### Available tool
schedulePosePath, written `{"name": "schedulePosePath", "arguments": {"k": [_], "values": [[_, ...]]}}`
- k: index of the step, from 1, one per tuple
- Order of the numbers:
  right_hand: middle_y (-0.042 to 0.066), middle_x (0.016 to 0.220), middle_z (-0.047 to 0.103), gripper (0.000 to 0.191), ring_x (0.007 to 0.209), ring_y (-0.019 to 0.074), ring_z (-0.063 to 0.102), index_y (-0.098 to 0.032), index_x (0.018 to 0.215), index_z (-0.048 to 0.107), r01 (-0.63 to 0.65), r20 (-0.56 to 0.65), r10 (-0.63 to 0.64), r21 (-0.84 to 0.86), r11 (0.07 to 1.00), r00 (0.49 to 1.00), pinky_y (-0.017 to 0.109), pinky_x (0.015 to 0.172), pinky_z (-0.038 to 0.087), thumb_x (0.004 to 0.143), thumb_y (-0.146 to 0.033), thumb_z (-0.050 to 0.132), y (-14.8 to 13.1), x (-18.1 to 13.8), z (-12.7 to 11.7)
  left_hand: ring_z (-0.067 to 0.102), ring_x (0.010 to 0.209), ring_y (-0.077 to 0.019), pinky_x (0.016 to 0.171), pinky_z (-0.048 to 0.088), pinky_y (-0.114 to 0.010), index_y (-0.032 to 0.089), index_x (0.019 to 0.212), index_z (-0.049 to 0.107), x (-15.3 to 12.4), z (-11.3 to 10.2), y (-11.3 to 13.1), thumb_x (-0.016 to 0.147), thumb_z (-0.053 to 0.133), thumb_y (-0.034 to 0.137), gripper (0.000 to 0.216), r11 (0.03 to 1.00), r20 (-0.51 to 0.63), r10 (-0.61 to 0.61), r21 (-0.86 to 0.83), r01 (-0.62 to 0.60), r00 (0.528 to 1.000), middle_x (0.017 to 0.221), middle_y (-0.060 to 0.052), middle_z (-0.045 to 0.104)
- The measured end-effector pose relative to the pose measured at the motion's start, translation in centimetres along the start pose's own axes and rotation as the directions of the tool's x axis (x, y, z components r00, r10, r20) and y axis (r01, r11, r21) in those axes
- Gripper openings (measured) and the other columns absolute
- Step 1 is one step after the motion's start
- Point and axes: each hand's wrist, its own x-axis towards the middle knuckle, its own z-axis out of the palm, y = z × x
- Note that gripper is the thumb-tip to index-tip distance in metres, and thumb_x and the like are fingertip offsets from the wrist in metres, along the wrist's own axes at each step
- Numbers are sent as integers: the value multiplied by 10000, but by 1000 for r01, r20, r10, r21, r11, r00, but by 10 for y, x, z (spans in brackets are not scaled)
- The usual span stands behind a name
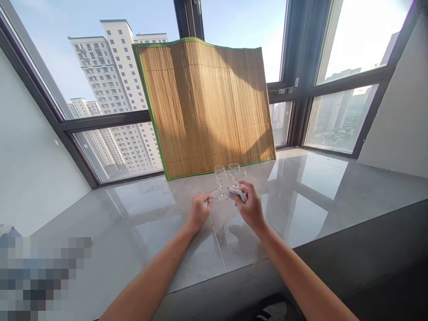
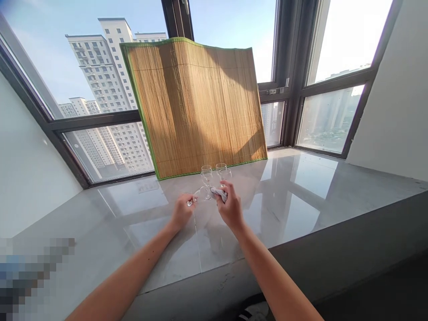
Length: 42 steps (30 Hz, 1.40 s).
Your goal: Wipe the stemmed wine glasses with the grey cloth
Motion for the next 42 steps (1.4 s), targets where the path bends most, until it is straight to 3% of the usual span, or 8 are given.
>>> {"name": "schedulePosePath", "arguments": {"k": [16,21,25,28,31,35,38,42], "values": [[15,854,671,407,744,191,622,-228,1200,509,-157,36,168,-205,966,985,295,705,439,797,-265,540,16,12,9,551,733,-132,741,433,-251,174,899,699,-4,-2,8,810,609,220,134,991,32,-21,-129,25,999,783,4,602],[-22,748,633,494,585,139,555,-216,1173,502,-282,280,256,55,958,925,257,588,431,709,-298,651,7,11,13,533,736,-136,733,431,-252,200,995,726,-3,-3,8,867,592,291,206,994,50,32,-108,-26,998,805,-6,577],[-28,747,632,591,591,134,548,-220,1222,458,-359,362,245,294,886,900,245,550,435,708,-357,715,-8,7,11,532,732,-143,725,428,-261,197,987,731,-2,-6,7,895,557,291,217,999,39,-9,-50,11,999,815,-16,584],[-14,794,655,531,623,140,567,-233,1214,471,-278,262,198,319,906,945,251,571,453,758,-372,704,-15,2,11,541,790,-160,745,425,-269,210,951,734,-4,-8,8,886,560,245,189,999,49,21,36,-23,999,856,-31,594],[1,851,682,379,668,138,586,-243,1158,522,-83,36,78,176,981,996,263,646,473,819,-340,660,-16,-1,13,533,853,-181,783,421,-284,217,907,743,-4,-8,6,865,582,208,166,994,55,68,81,-72,996,857,-44,586],[11,895,699,310,719,146,619,-244,1138,538,13,-162,-8,31,999,987,271,695,486,853,-325,631,-6,2,13,519,887,-201,827,421,-312,232,914,773,0,-5,2,815,642,210,165,999,-9,-1,52,2,1000,858,-56,587],[8,876,700,295,693,146,621,-239,1115,547,27,-144,-29,-17,999,989,266,674,487,848,-329,634,1,9,10,522,826,-200,824,411,-327,247,857,779,3,-1,4,804,663,277,131,998,37,-68,-1,68,997,715,-27,598],[-8,834,694,276,647,135,600,-235,1088,540,24,-12,-24,22,999,1000,251,641,478,839,-313,629,0,21,12,561,755,-177,785,417,-305,197,693,729,2,5,9,802,646,339,197,988,137,-72,-124,89,988,667,-17,655]]}}
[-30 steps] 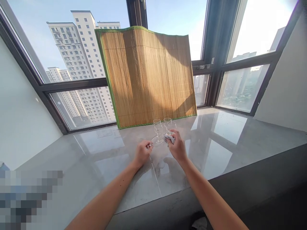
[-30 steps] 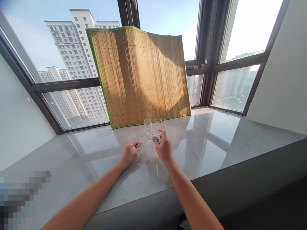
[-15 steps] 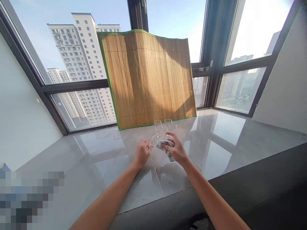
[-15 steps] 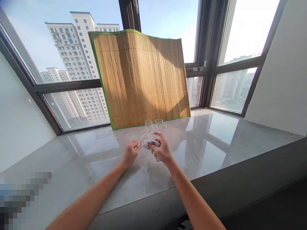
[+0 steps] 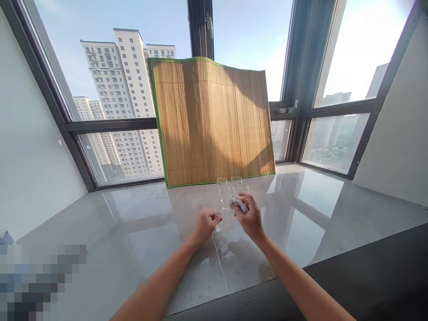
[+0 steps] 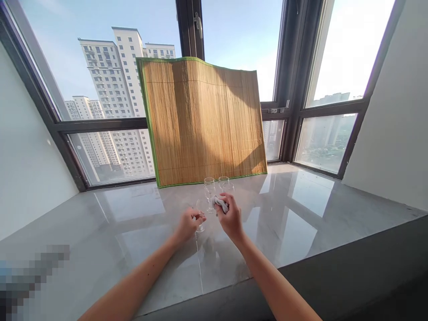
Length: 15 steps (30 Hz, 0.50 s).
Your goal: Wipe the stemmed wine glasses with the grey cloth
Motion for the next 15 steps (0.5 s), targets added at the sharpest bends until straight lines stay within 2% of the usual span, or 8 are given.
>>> {"name": "schedulePosePath", "arguments": {"k": [2,5,9,12,15], "values": [[-15,808,684,277,639,136,592,-234,1089,532,-18,40,17,22,1000,999,252,637,477,839,-310,623,-3,4,4,567,723,-169,733,420,-291,187,656,700,-1,2,-1,805,630,363,241,999,10,-33,-25,33,999,682,-20,671],[-1,837,687,292,670,152,616,-235,1113,519,-30,39,29,12,999,999,277,668,496,852,-330,607,-3,1,8,563,692,-167,688,415,-291,185,655,683,-3,5,-4,810,618,393,267,997,5,-78,-25,79,997,685,-24,669],[69,986,706,255,790,208,670,-251,1083,551,51,12,-50,-108,993,999,341,744,525,859,-368,591,9,-9,1,587,701,-178,687,428,-306,188,675,691,-5,8,-8,793,647,400,247,992,50,-105,-63,109,993,735,-45,695],[100,1042,698,239,879,239,675,-248,1054,569,94,-90,-116,-220,971,989,363,794,519,853,-375,592,27,-6,-13,596,706,-180,680,430,-309,185,705,711,-6,9,-7,787,657,399,236,989,85,-110,-89,117,990,760,-51,703],[113,1115,675,261,920,233,665,-224,1062,558,43,-260,-120,-283,958,958,336,800,499,854,-381,579,47,11,-30,578,673,-169,646,424,-298,181,774,729,-7,8,-4,791,648,429,261,987,122,-115,-99,127,986,737,-41,694]]}}
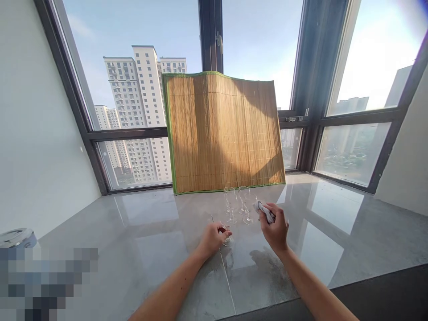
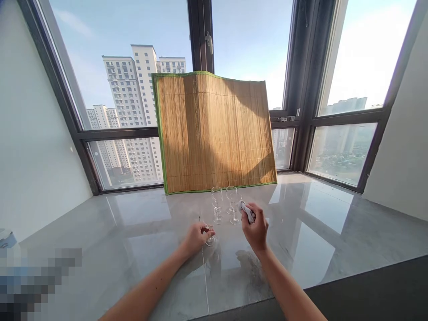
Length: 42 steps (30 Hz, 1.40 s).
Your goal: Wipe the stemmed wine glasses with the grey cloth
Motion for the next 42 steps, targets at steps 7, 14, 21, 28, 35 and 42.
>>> {"name": "schedulePosePath", "arguments": {"k": [7,14,21,28,35,42], "values": [[57,908,683,369,793,237,635,-210,1139,539,-206,33,216,-189,960,976,312,714,425,811,-373,496,56,27,1,645,781,-163,756,488,-299,187,1235,614,-2,0,3,769,651,317,485,994,113,-13,-109,25,994,925,-43,751],[27,817,649,406,661,210,597,-209,1117,552,-303,188,347,-226,926,919,302,666,399,748,-375,510,77,19,-3,664,909,-195,820,515,-325,211,1038,705,-5,-1,10,845,567,319,261,995,144,100,0,-101,985,997,-58,735],[30,795,639,401,650,198,590,-199,1085,574,-338,205,381,-216,916,901,301,657,411,723,-366,529,72,20,-8,588,1144,-248,1047,412,-429,267,1197,670,-8,-9,25,798,635,288,401,928,207,260,217,-304,943,1160,-51,701],[53,825,662,390,682,201,594,-198,1057,589,-404,175,444,-223,887,879,300,656,415,700,-352,557,73,22,-10,596,1126,-231,1021,439,-400,233,1101,715,-8,-12,25,850,574,266,290,942,141,252,190,-276,957,1188,-82,667],[73,880,664,393,685,197,597,-201,1045,592,-429,178,468,-218,876,866,285,615,409,695,-380,581,73,22,-12,370,1394,-342,1158,223,-554,325,1439,475,-16,-7,31,803,647,524,689,869,388,185,364,-334,903,1526,-105,402],[71,872,659,400,719,202,604,-196,1034,595,-445,171,478,-201,873,862,286,643,419,677,-377,586,80,21,-10,476,1288,-327,1137,228,-524,319,1279,639,-17,-16,37,846,566,565,504,838,347,250,390,-382,904,1348,-86,597]]}}
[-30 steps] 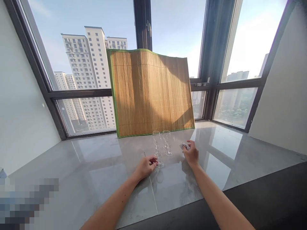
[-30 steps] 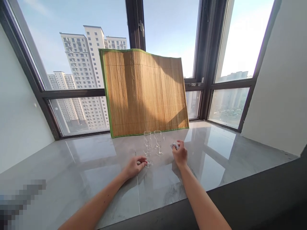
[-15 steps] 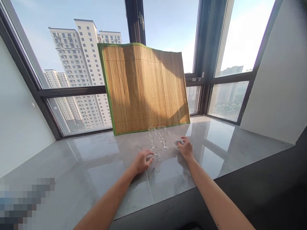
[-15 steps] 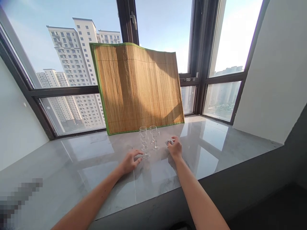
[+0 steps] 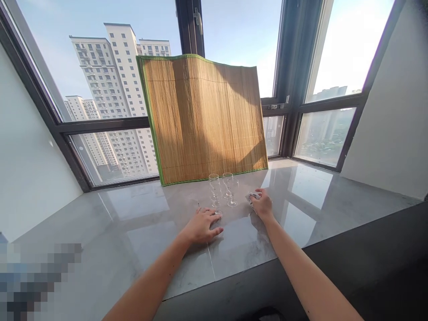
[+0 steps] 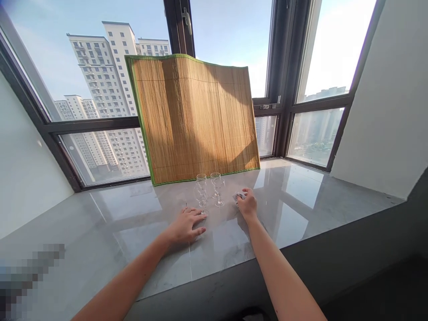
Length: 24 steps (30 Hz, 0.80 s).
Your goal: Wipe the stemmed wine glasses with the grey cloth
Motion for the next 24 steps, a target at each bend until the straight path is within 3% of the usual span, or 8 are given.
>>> {"name": "schedulePosePath", "arguments": {"k": [4,8,11,14,16,19,21,24], "values": [[73,883,663,408,743,208,606,-197,1040,594,-7,10,7,-12,1000,1000,293,674,424,675,-378,594,6,2,2,542,1188,-306,1131,240,-479,299,1172,701,-10,-12,-8,821,596,558,449,999,-21,-29,36,29,999,1182,-83,682],[81,900,662,407,766,215,610,-200,1044,596,-16,11,16,-18,1000,1000,297,691,428,677,-378,599,7,2,1,545,1178,-308,1133,213,-506,302,1117,709,-18,-22,-40,858,534,528,385,962,-32,-238,128,240,971,1151,-75,698],[91,916,664,406,770,214,613,-197,1046,601,-18,11,19,-24,1000,1000,293,687,425,677,-369,604,6,2,0,497,1254,-344,1124,189,-565,282,1182,672,-22,-28,-73,870,489,533,441,862,-86,-466,179,474,880,1300,-103,631],[93,915,668,410,762,210,612,-193,1046,604,-19,16,20,-24,1000,1000,289,685,425,673,-362,613,5,1,-1,398,1356,-360,1131,137,-598,270,1298,595,-26,-32,-94,876,445,568,538,766,-96,-604,204,609,792,1447,-134,505],[93,920,668,409,750,203,609,-192,1047,602,-25,18,25,-24,999,1000,284,676,423,675,-363,615,5,1,-1,347,1392,-371,1126,125,-613,263,1358,544,-27,-34,-95,878,413,603,602,710,-99,-667,215,671,738,1485,-159,450],[85,915,664,407,722,190,602,-194,1044,597,-33,24,33,-21,999,999,271,644,414,682,-380,613,4,0,-2,414,1329,-391,1097,186,-622,231,1313,580,-23,-32,-75,879,407,604,597,623,-179,-727,231,747,662,1382,-186,532],[74,900,660,411,718,189,598,-196,1041,595,-32,28,32,-13,999,999,266,631,411,680,-393,613,3,0,-2,495,1240,-352,1093,244,-571,211,1199,646,-16,-25,-54,901,406,542,506,658,-252,-668,239,714,700,1250,-162,612],[61,877,655,407,717,188,593,-199,1035,592,-31,29,31,-4,1000,999,268,640,414,673,-384,615,3,1,-1,511,1228,-270,1122,275,-462,225,1231,633,1,-9,-26,927,406,472,453,872,-205,-398,220,438,894,1280,-116,602]]}}
